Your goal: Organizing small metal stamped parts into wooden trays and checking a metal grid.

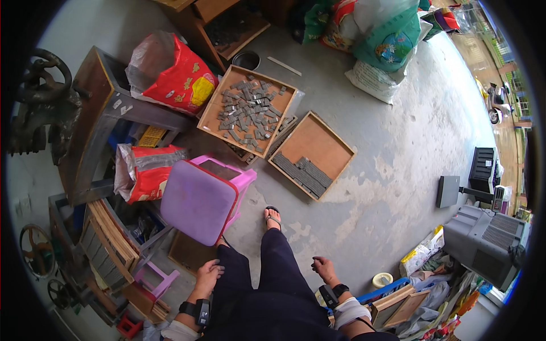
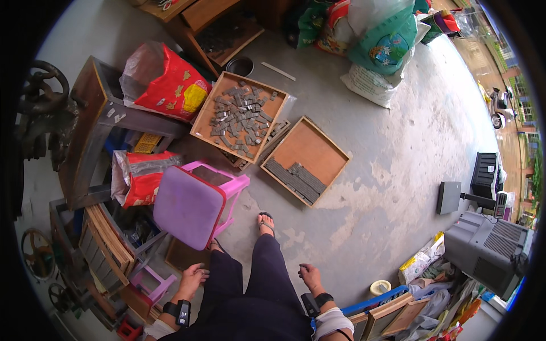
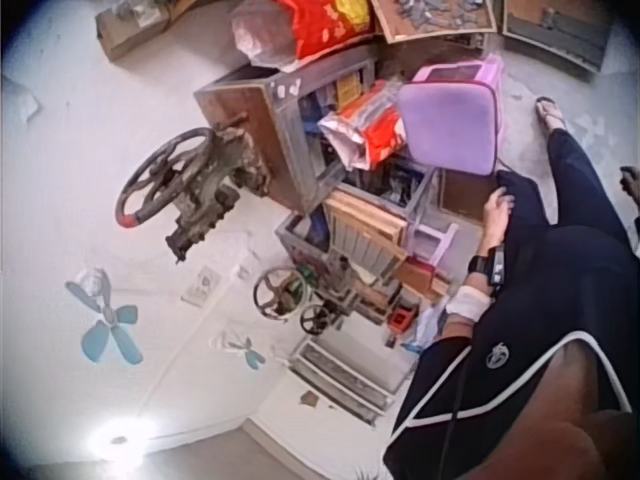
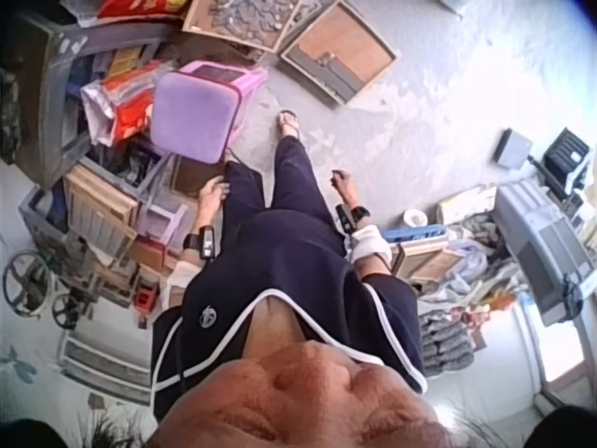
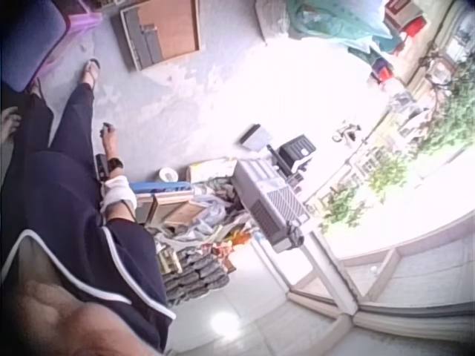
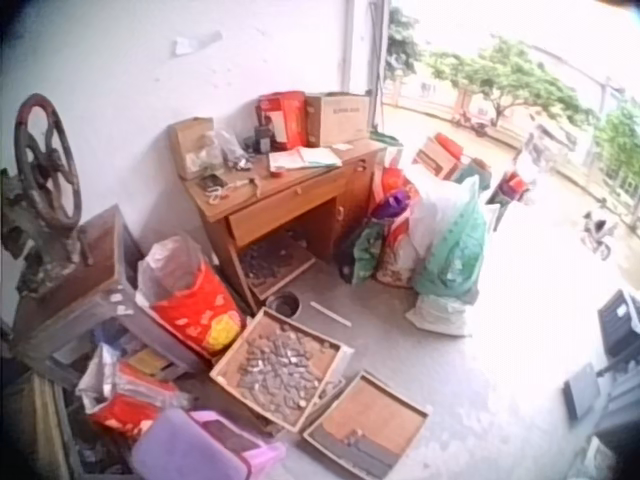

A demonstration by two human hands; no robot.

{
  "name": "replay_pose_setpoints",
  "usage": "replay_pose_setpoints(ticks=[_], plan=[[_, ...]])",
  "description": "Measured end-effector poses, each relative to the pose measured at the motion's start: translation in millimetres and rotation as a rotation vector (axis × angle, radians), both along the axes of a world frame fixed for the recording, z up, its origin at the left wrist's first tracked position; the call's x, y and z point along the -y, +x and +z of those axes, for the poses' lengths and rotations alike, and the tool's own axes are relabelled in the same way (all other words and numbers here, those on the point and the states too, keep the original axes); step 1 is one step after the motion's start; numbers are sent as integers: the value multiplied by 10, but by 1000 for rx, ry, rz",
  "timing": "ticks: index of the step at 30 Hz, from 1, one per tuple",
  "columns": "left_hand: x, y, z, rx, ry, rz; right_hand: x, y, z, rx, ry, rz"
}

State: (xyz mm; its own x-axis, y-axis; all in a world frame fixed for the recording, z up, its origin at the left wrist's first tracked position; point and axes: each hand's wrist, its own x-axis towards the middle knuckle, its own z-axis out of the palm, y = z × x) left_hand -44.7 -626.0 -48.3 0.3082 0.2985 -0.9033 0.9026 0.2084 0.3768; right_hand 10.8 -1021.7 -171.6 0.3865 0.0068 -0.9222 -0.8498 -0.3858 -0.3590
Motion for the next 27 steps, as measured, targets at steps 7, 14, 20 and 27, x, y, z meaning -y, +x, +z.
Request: replay_pose_setpoints(ticks=[7, 14, 20, 27], plan=[[9, 3, -12, 27, -10, 29, 9, 107, 22, 37, -10, 37], [-140, -65, 252, 71, 67, 115, -309, 408, 69, 95, 40, 127], [-181, -324, 192, 213, 183, -67, 76, 580, 86, 220, -44, 335], [-611, -934, 931, 128, 229, 130, -94, 1104, 37, 315, 16, 585]])
